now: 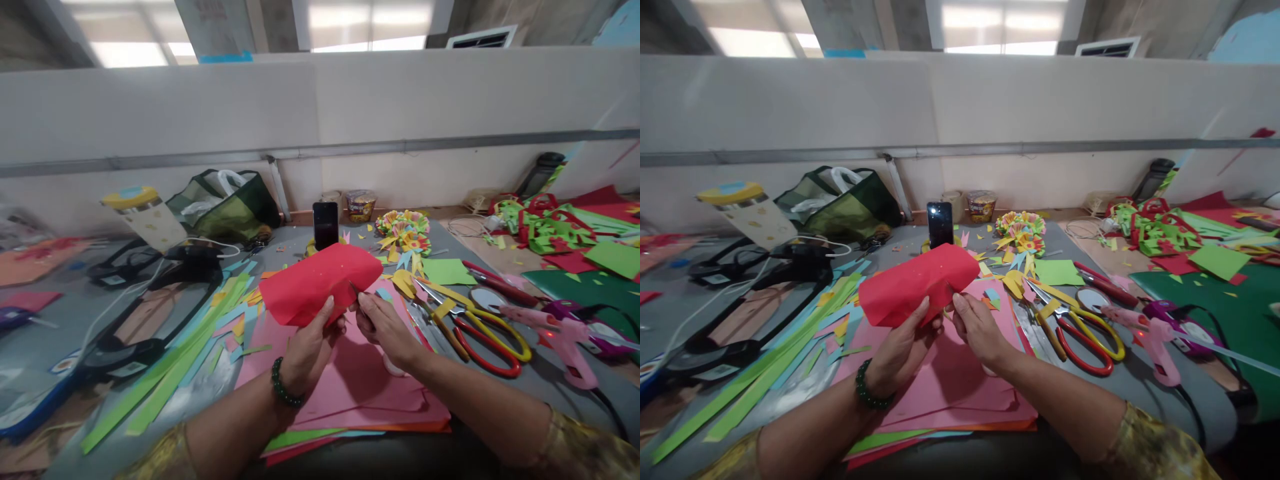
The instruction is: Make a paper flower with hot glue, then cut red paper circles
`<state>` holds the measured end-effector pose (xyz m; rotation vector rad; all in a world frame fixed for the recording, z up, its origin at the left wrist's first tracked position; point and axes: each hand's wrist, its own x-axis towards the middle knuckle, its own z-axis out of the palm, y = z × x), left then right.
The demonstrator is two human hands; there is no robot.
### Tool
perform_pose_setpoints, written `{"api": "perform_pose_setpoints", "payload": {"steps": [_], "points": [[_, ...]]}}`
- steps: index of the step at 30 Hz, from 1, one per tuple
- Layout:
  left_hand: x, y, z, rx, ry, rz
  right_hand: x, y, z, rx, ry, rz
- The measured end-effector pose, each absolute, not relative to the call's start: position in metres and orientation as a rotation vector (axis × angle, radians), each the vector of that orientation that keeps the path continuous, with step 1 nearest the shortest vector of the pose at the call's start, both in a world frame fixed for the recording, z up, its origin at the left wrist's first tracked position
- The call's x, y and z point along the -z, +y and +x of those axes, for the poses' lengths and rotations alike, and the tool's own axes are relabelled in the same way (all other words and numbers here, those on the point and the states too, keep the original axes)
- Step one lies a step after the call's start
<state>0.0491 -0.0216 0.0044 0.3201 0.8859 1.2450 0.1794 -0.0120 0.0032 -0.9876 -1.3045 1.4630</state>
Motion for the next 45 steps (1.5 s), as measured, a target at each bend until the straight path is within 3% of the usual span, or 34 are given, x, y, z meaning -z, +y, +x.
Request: {"api": "perform_pose_setpoints", "payload": {"steps": [45], "points": [[-0.005, -0.016, 0.035, -1.312, 0.965, 0.603, -0.005, -0.005, 0.194, -1.567, -1.448, -1.08]]}}
